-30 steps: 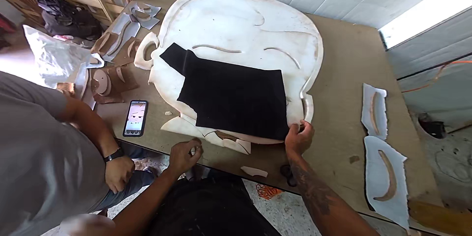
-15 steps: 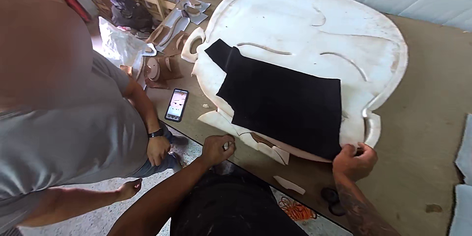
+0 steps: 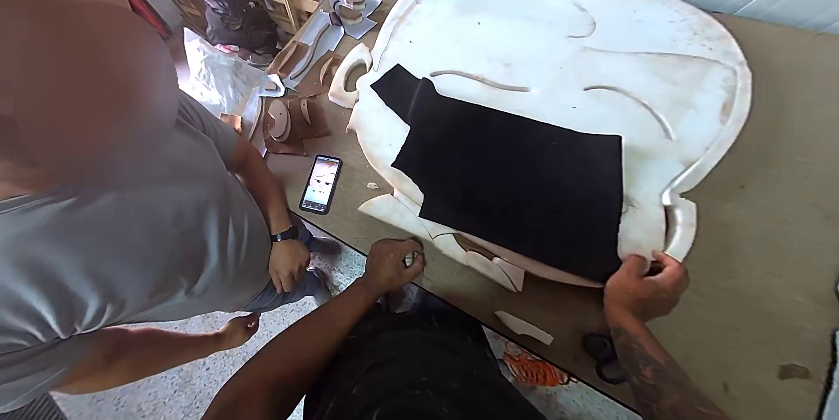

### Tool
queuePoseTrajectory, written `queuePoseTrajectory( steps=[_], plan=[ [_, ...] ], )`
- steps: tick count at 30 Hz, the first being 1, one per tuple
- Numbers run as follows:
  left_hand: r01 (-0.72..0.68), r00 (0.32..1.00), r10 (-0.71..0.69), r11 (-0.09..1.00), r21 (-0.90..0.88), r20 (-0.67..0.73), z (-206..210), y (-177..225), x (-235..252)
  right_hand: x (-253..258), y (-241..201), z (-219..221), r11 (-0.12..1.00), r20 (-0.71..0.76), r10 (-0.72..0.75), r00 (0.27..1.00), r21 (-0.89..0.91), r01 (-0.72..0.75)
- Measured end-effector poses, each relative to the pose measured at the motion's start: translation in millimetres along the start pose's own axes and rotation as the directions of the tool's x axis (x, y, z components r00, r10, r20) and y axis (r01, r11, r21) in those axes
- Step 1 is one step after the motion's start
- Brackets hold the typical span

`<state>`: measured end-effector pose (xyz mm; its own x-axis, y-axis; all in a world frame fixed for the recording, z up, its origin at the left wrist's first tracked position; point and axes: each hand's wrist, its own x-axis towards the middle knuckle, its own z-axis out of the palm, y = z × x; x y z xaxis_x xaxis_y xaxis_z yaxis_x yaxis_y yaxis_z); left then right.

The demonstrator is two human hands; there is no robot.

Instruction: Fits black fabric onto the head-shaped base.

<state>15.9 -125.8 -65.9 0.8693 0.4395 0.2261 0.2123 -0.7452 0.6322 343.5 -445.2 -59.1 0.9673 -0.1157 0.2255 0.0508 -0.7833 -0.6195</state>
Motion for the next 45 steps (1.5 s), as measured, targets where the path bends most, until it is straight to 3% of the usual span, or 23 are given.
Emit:
queuePoseTrajectory(
  steps=[45],
  plan=[
    [0.033, 0.999, -0.033, 0.999, 0.013, -0.019, 4.5, 0.6, -2.8, 1.5, 6.1, 1.6, 1.0, 0.003, -0.002, 1.0, -0.03, 0.002]
  ],
)
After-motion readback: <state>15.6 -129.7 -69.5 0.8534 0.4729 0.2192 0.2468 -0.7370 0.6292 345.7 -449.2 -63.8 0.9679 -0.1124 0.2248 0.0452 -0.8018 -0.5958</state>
